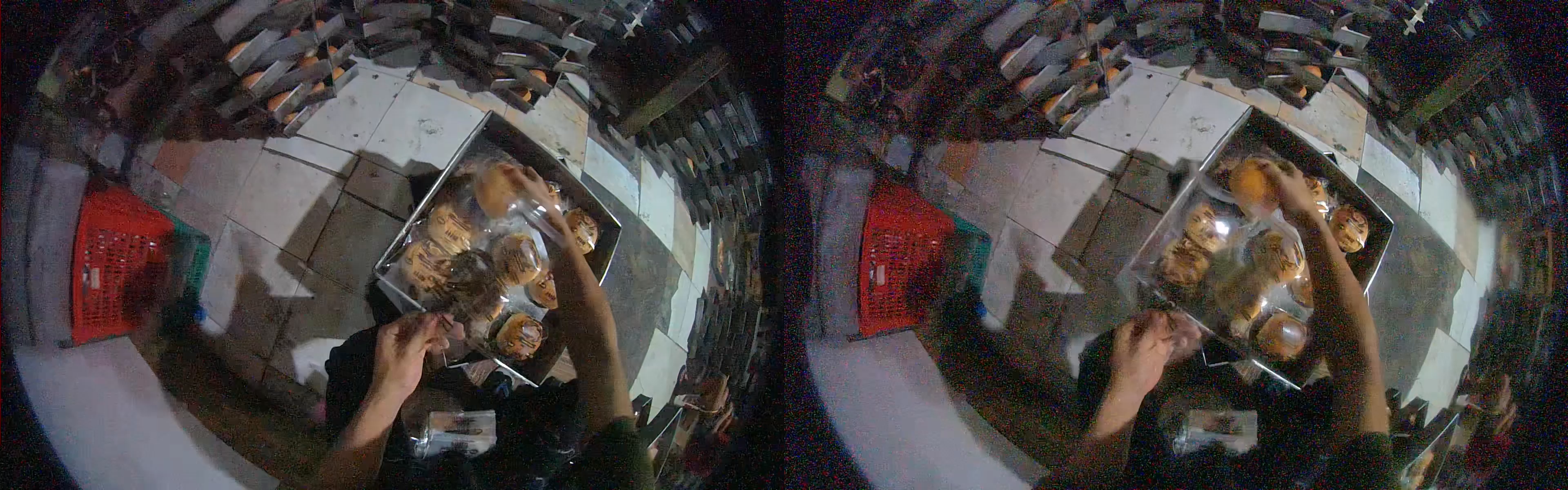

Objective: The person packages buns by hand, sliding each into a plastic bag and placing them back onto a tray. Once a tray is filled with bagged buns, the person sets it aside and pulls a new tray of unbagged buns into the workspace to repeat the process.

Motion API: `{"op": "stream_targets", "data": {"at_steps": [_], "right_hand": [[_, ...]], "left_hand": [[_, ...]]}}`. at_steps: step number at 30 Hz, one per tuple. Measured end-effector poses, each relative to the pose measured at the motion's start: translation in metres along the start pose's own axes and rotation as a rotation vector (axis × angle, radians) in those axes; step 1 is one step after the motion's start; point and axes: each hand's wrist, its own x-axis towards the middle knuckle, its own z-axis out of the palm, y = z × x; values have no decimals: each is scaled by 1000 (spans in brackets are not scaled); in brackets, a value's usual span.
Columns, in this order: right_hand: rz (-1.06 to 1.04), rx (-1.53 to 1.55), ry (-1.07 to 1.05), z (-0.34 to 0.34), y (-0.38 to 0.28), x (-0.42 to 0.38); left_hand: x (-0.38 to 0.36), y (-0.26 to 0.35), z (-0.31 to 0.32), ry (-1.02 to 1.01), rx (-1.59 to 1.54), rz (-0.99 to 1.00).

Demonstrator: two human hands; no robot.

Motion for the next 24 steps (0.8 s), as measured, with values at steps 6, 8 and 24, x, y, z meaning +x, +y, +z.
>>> {"op": "stream_targets", "data": {"at_steps": [6, 8, 24], "right_hand": [[181, 906, 110, -43, -160, -124], [116, 732, 54, -54, -179, -164], [-252, -194, -178, 152, -233, -429]], "left_hand": [[-10, 32, 24, -102, 808, 104], [-19, 29, 21, -162, 824, 176], [-155, 27, 28, -660, 552, 382]]}}
